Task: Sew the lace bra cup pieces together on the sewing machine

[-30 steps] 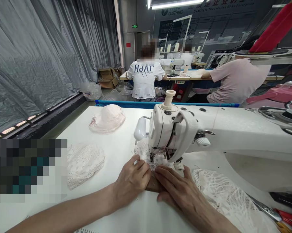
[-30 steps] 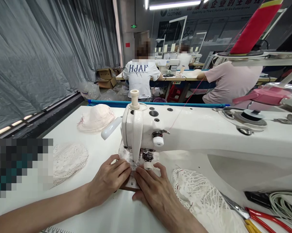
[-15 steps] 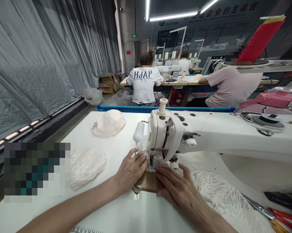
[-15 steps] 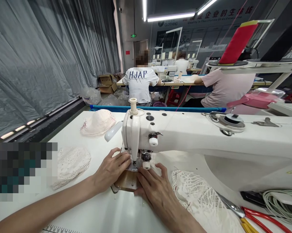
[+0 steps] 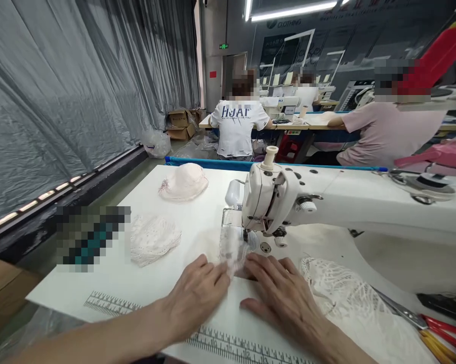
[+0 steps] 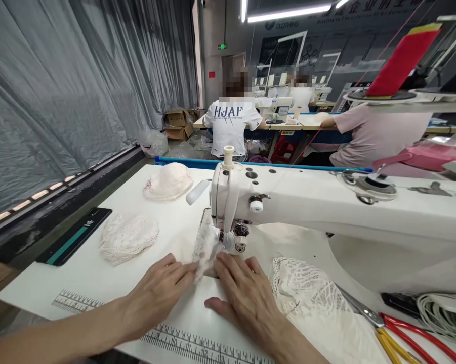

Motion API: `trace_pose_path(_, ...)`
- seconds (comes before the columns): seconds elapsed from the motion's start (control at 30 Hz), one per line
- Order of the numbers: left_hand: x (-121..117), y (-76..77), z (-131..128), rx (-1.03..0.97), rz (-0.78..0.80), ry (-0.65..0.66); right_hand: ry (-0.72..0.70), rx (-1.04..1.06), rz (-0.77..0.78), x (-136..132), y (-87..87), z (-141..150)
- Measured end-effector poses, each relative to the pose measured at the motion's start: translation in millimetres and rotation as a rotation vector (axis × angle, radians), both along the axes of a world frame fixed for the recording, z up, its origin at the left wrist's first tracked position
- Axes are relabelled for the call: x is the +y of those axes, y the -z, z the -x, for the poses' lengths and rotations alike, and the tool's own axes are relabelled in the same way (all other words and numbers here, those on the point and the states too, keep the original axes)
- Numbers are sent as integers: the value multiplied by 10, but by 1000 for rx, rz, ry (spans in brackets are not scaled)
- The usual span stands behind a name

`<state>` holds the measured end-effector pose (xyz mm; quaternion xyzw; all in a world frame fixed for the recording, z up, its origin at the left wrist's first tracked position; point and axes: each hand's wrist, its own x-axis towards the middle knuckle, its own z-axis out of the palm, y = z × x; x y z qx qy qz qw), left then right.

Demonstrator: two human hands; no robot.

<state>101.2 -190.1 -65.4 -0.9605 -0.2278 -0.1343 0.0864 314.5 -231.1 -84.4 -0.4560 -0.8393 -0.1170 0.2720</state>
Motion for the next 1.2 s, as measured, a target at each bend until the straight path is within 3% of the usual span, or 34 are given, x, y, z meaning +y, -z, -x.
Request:
trace_pose_path(0.13,-355,-26,262,69,100,2,-37,5,-86,-76,15,69)
trace_pose_path(0.27,-443,-83,371,150,147,-13,-131,8,-98,-84,-8,45)
trace_pose_path(0.37,-320,-221,249,108,235,-3,-208,-5,-95,-76,-21,20)
trace_pose_path(0.5,51,-367,-126,-61,378,11,-238,7,-105,-71,8,-9)
trace_pose_path(0.6,337,-351,-325,25,618,137,-230,21,-97,-75,31,-35)
trace_pose_path(0.7,507,-280,-315,68,788,89,-230,22,-71,-86,32,-59)
trace_pose_path(0.87,578,-189,-153,-43,851,-64,-249,39,-17,-89,26,-77)
trace_pose_path(1.0,576,-130,-166,-87,873,-155,-252,46,44,-68,28,-76)
trace_pose_path(1.2,540,-81,-189,-103,804,-183,-255,20,85,-49,31,-69)
